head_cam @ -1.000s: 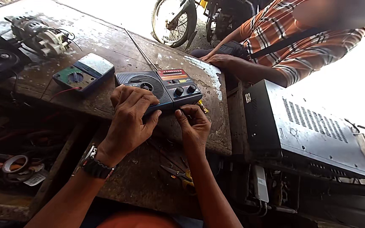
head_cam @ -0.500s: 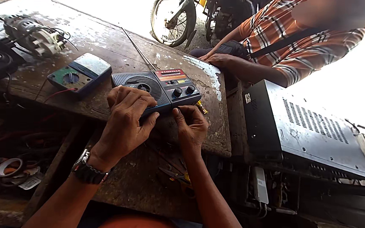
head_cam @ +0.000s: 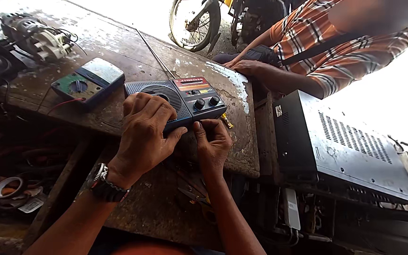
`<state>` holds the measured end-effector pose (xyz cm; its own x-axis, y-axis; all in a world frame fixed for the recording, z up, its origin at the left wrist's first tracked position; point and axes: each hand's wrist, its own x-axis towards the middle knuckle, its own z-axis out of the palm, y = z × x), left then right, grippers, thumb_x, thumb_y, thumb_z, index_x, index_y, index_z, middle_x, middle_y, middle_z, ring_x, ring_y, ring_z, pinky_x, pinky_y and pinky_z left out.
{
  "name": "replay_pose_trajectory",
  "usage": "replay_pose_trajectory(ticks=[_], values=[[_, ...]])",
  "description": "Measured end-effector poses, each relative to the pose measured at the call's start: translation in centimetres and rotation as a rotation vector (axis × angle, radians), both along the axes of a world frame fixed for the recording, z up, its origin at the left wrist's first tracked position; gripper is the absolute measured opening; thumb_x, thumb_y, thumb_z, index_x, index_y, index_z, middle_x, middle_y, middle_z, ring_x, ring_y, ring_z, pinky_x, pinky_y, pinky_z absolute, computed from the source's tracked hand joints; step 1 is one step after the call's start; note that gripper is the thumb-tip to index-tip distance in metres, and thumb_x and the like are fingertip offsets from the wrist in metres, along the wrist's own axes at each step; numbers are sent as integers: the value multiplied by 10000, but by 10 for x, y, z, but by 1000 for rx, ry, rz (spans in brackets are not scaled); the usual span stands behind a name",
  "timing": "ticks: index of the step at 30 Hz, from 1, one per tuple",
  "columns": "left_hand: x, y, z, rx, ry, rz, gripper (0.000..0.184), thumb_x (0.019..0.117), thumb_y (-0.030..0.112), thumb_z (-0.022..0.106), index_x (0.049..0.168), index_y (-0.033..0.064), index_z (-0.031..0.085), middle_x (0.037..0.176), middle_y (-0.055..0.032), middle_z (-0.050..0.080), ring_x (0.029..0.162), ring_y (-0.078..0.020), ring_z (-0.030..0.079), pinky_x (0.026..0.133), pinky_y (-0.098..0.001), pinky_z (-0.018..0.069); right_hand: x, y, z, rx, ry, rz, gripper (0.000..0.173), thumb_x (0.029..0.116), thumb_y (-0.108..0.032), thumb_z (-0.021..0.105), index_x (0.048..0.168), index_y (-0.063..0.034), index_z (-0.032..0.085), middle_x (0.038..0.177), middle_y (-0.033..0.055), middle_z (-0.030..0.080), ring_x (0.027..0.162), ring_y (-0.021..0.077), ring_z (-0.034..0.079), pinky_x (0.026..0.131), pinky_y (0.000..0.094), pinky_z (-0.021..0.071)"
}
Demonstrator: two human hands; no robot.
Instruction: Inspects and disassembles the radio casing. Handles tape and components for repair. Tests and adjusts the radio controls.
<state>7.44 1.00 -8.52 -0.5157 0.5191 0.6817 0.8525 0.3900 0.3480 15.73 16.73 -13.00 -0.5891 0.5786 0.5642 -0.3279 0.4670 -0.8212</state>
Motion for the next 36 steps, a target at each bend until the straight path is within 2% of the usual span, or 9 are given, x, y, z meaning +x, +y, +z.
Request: replay_pose_trajectory(ticks=[8, 11, 15, 17, 20, 22, 26, 31, 36], values=[[0, 3, 4, -31, -11, 12, 265, 863, 337, 763, 925, 90, 690, 1088, -112, 670, 1159, -334, 564, 1055, -532, 342, 1, 0, 3, -29, -41, -16, 97, 928, -78, 751, 1001, -34, 704, 942, 56, 674, 808, 123, 676, 728, 255, 603], [-2, 2, 7, -51, -14, -1, 260, 854, 325, 763, 922, 87, 684, 1083, -113, 669, 1148, -334, 570, 1045, -537, 348, 0, 1, 4, -65, -43, -23, 172, 909, -84, 777, 1026, -48, 655, 890, 39, 675, 761, 104, 672, 686, 242, 595], [-5, 1, 12, -108, -17, -24, 317, 853, 343, 742, 1056, 100, 719, 1117, -103, 667, 1156, -332, 560, 1019, -526, 359, 1, 10, 6, -171, -90, 28, 286, 871, -118, 825, 1049, -77, 605, 865, 39, 652, 739, 115, 656, 648, 251, 580], [-8, 2, 17, -175, -19, -38, 399, 869, 396, 701, 1157, 122, 731, 1096, -93, 644, 1120, -326, 546, 976, -514, 368, 1, 15, 7, -229, -115, 68, 252, 876, -120, 821, 1026, -78, 623, 845, 46, 654, 716, 129, 651, 633, 268, 578], [-16, 4, 29, -270, -24, -81, 400, 858, 455, 695, 1090, 135, 751, 975, -75, 598, 1002, -321, 540, 849, -499, 395, 1, 25, 4, -266, -85, 103, 146, 943, -111, 742, 1037, -52, 647, 851, 78, 665, 713, 176, 671, 667, 330, 607], [-21, 7, 39, -352, -53, -85, 400, 819, 470, 743, 1043, 140, 723, 994, -88, 585, 1024, -343, 545, 825, -518, 431, 0, 30, -1, -253, -34, 12, 154, 957, -105, 711, 1087, -56, 643, 906, 67, 673, 775, 166, 684, 717, 328, 613], [-36, 23, 51, -547, -115, -5, 630, 730, 596, 750, 1166, 154, 645, 1229, -120, 543, 1203, -367, 503, 890, -522, 469, -1, 35, -9, -166, -19, -160, 360, 929, -86, 700, 1270, -69, 585, 1169, 62, 643, 1013, 138, 654, 847, 295, 571], [-35, 41, 67, -695, -110, 62, 629, 707, 672, 732, 1022, 131, 673, 1036, -115, 616, 1052, -366, 588, 750, -527, 495, -2, 30, -13, -21, -197, -183, 641, 916, -123, 681, 1508, -81, 438, 1522, 118, 473, 1309, 207, 547, 1002, 367, 527], [-27, 61, 71, -764, -80, 181, 716, 738, 749, 689, 910, 56, 636, 1000, -156, 593, 1025, -387, 603, 701, -543, 493, -3, 31, -14, 5, -220, -113, 782, 888, -156, 725, 1577, -95, 359, 1598, 109, 413, 1402, 226, 484, 1084, 417, 488]])
